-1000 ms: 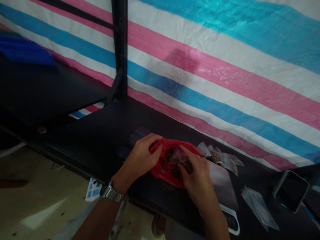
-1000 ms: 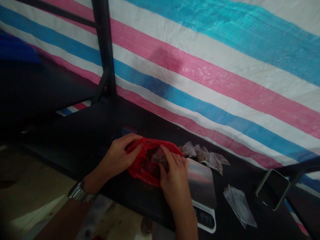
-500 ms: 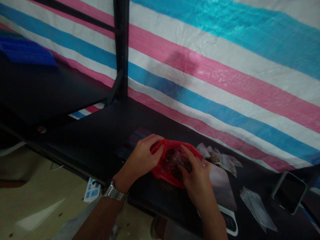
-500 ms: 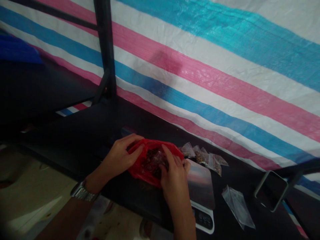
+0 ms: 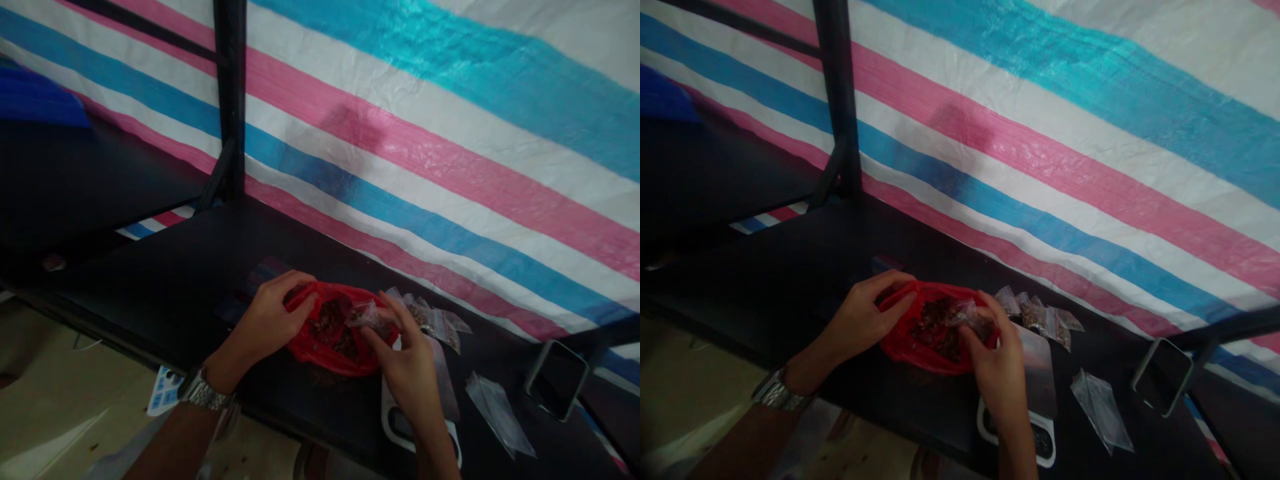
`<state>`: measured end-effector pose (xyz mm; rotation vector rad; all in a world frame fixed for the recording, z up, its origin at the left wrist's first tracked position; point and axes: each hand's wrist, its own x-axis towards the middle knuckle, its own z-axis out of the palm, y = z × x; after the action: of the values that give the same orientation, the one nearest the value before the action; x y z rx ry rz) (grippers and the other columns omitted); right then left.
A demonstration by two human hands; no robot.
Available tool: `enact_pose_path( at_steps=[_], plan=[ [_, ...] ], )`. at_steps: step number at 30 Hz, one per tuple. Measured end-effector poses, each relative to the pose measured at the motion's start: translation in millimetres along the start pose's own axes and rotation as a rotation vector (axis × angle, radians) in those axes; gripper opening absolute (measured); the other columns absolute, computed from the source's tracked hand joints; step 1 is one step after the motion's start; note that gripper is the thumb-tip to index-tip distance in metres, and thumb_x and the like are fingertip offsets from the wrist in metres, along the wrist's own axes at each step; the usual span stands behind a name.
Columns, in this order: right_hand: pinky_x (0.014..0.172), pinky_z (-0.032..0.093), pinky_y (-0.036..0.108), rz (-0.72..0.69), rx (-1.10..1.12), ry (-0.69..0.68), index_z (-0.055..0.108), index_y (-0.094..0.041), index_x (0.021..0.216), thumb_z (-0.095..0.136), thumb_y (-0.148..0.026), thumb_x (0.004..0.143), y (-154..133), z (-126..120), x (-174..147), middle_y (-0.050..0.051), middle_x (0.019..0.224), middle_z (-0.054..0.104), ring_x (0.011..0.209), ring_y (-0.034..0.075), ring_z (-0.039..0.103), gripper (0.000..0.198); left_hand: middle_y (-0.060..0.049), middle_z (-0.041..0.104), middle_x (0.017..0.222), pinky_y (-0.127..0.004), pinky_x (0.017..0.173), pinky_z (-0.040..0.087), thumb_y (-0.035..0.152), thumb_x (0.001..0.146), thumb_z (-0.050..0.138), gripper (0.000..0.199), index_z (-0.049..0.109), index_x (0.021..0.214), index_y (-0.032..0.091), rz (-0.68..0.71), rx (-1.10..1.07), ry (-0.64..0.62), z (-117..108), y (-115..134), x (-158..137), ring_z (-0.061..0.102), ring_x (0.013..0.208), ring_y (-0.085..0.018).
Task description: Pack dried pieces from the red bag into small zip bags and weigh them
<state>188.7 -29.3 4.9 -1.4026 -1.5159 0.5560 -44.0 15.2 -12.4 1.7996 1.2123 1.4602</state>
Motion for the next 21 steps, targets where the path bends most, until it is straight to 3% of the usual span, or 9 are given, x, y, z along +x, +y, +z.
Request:
enact_pose_path(
  at_steps=[4, 9, 12, 16, 21],
  plan=[
    [0.096, 0.063, 0.046, 0.02, 0.269, 0.098, 0.059, -0.025, 0.148, 0.082, -0.036, 0.087, 1.0, -24.6, -2.0, 0.009, 0.116, 0.083, 0.106, 0.027, 0.08, 0.066, -0.002, 0.081, 0.09, -0.032, 0.08, 0.06, 0.037, 0.09, 0.069, 0.018, 0.075, 0.101, 0.023, -0.065, -0.038, 0.01, -2.5, 3.0, 0.3, 0.075, 0.08, -0.021],
    [0.093, 0.064, 0.046, 0.093, 0.253, 0.2, 0.06, -0.024, 0.147, 0.085, -0.043, 0.086, 21.4, -64.9, -9.8, 0.011, 0.121, 0.083, 0.108, 0.029, 0.08, 0.069, -0.002, 0.081, 0.087, -0.035, 0.08, 0.06, 0.04, 0.084, 0.072, 0.022, 0.076, 0.098, 0.024, -0.144, -0.047, 0.021, -3.1, 7.4, 1.0, 0.074, 0.078, -0.023],
    [0.093, 0.062, 0.045, 0.079, 0.079, 0.213, 0.065, -0.023, 0.142, 0.082, -0.043, 0.087, 37.4, -82.1, -16.3, 0.011, 0.117, 0.083, 0.107, 0.029, 0.079, 0.06, -0.003, 0.08, 0.087, -0.035, 0.079, 0.059, 0.041, 0.082, 0.072, 0.023, 0.076, 0.096, 0.024, -0.158, -0.039, 0.038, -0.9, 10.2, 1.4, 0.072, 0.079, -0.023],
    [0.098, 0.056, 0.049, 0.005, -0.338, 0.157, 0.074, -0.023, 0.133, 0.073, -0.041, 0.09, 51.6, -91.1, -24.2, 0.009, 0.108, 0.083, 0.104, 0.03, 0.076, 0.047, -0.002, 0.077, 0.088, -0.035, 0.079, 0.057, 0.043, 0.079, 0.073, 0.026, 0.076, 0.096, 0.024, -0.162, -0.042, 0.057, 1.8, 13.1, 2.0, 0.07, 0.08, -0.023],
    [0.112, 0.038, 0.063, -0.04, -0.534, 0.219, 0.071, -0.024, 0.137, 0.065, -0.047, 0.094, 56.7, -98.5, -28.7, 0.011, 0.123, 0.08, 0.116, 0.035, 0.071, 0.048, 0.001, 0.069, 0.082, -0.031, 0.069, 0.054, 0.042, 0.074, 0.076, 0.04, 0.071, 0.109, 0.023, -0.156, -0.018, 0.087, -1.2, 13.1, 3.8, 0.062, 0.071, -0.019]
  ],
)
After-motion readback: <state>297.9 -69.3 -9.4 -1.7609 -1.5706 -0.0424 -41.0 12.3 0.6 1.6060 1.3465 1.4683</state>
